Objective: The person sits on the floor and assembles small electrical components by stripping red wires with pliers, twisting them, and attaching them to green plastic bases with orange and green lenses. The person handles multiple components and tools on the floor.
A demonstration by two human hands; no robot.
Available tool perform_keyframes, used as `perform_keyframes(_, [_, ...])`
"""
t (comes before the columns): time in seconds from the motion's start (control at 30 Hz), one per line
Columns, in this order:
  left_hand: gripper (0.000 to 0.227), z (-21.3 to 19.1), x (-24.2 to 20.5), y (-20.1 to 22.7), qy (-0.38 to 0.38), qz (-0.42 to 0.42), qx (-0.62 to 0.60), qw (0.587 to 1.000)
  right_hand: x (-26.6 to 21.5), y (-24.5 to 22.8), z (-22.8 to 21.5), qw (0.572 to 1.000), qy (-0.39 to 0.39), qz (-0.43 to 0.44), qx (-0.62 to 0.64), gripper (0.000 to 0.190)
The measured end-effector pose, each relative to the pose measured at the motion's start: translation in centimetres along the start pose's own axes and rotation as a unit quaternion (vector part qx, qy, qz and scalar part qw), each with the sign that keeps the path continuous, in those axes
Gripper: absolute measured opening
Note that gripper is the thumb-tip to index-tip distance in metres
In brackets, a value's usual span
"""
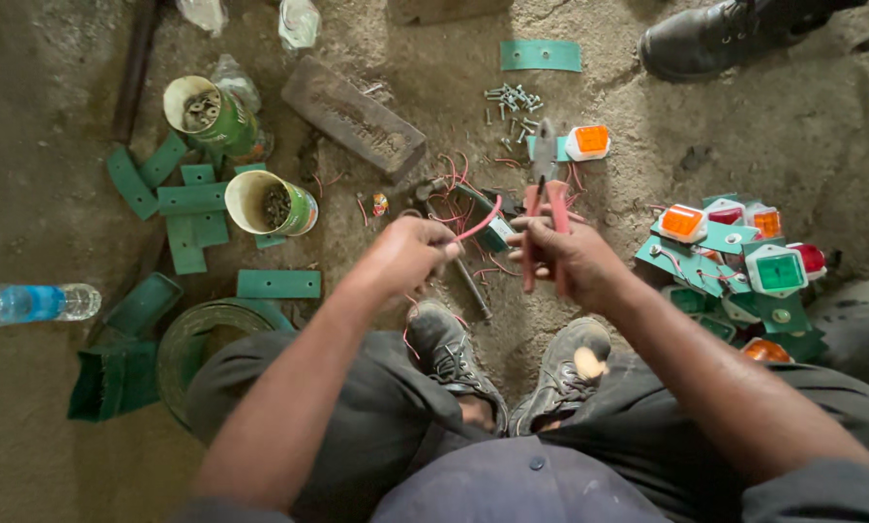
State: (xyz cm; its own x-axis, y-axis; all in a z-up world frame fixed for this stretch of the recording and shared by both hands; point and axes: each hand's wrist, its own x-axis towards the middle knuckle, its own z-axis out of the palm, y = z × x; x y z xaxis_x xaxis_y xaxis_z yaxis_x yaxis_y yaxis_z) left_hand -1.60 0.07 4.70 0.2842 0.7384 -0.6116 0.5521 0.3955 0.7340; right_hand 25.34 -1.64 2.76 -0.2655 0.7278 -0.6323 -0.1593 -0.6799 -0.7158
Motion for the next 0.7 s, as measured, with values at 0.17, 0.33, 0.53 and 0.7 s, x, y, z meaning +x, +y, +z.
perform_keyframes(0.17, [0.023,1.8,-1.8,1.0,-0.087,0.019,-0.095,0.991,-0.1,1.1,0.4,0.994,-0.063,-0.045,0.081,0.029])
perform_keyframes(0.33, [0.022,2.5,-1.2,0.6,-0.124,-0.010,-0.120,0.985,0.0,1.7,0.3,0.989,-0.001,-0.123,0.087,0.018])
perform_keyframes(0.53, [0.022,5.4,-0.9,-0.2,-0.117,0.024,-0.193,0.974,-0.5,0.9,1.6,0.975,0.053,-0.215,-0.025,0.013])
perform_keyframes(0.7, [0.017,5.2,0.3,-1.1,0.132,0.180,-0.049,0.974,-1.5,-0.2,2.1,0.977,0.080,-0.161,-0.116,0.022])
